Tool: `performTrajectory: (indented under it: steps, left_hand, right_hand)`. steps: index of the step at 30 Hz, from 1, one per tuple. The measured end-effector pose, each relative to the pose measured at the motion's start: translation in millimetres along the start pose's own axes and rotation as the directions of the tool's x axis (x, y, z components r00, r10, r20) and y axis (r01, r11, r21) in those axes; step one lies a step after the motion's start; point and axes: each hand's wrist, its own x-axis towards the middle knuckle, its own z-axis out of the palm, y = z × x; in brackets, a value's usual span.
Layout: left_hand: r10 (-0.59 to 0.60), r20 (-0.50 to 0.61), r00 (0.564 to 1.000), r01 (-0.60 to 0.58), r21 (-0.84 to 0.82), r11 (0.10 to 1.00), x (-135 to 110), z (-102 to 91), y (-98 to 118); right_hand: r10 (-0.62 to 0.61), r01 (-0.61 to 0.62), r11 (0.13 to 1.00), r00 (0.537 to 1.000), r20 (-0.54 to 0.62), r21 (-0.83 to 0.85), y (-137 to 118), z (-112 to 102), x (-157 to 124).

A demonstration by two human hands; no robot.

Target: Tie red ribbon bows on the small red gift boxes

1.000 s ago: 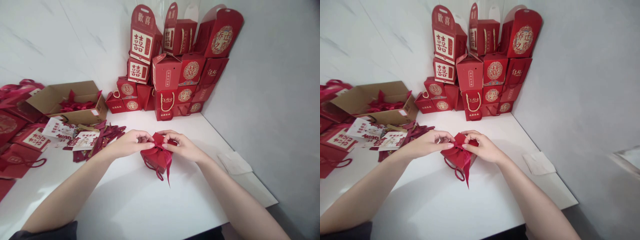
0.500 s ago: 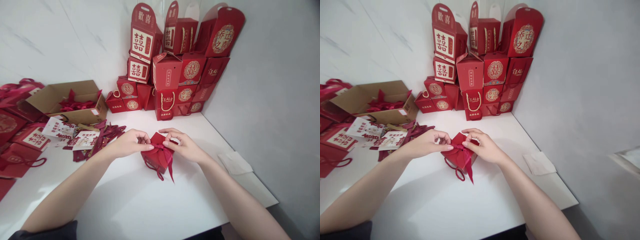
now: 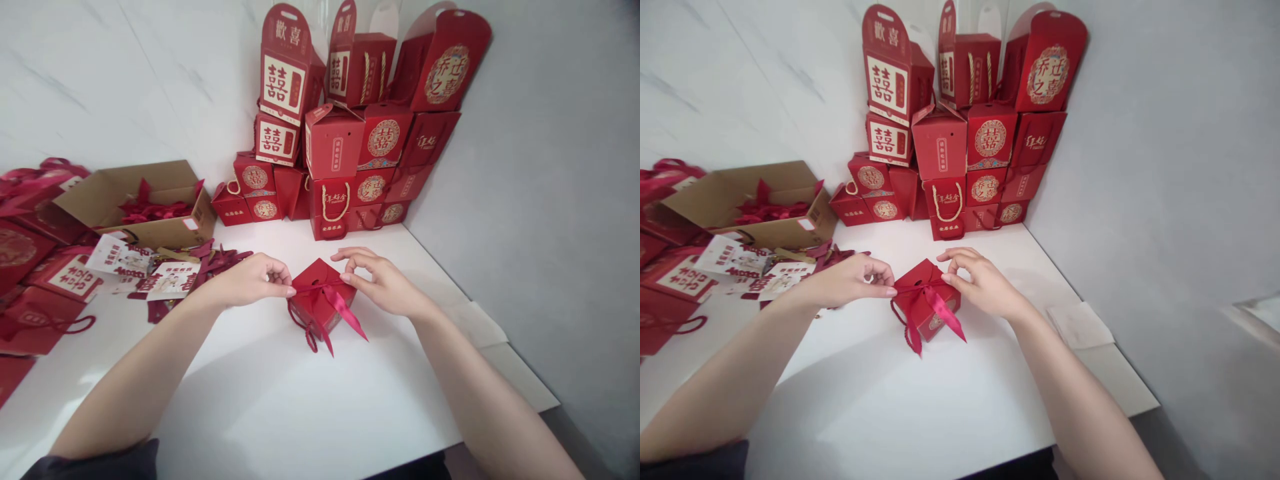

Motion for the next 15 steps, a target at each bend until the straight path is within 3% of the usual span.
performTrajectory:
  steps: [2,4,10,15]
  left_hand:
    - [0.026,-0.018,1.0,-0.025,0.022,0.999,1.0,-0.5,-0.2]
    - [0.123,-0.049,0.991,-0.12,0.067,0.991,2.2,-0.4,-2.5]
    - [0.414,-0.059,0.908,-0.388,0.246,0.888,0.5,1.1,-5.4]
    - [0.51,-0.016,0.86,-0.47,0.363,0.804,-3.1,-0.6,-6.5]
  right_hand:
    - [0.033,-0.033,0.999,0.999,0.015,0.009,2.0,0.7,0.1]
    - [0.077,-0.079,0.996,0.996,0.038,0.052,2.7,2.2,0.6]
    - [0.088,-0.09,0.982,0.996,0.02,0.163,0.9,8.1,3.6]
    - [0.085,-0.088,0.982,0.996,0.027,0.17,-0.4,8.9,3.0]
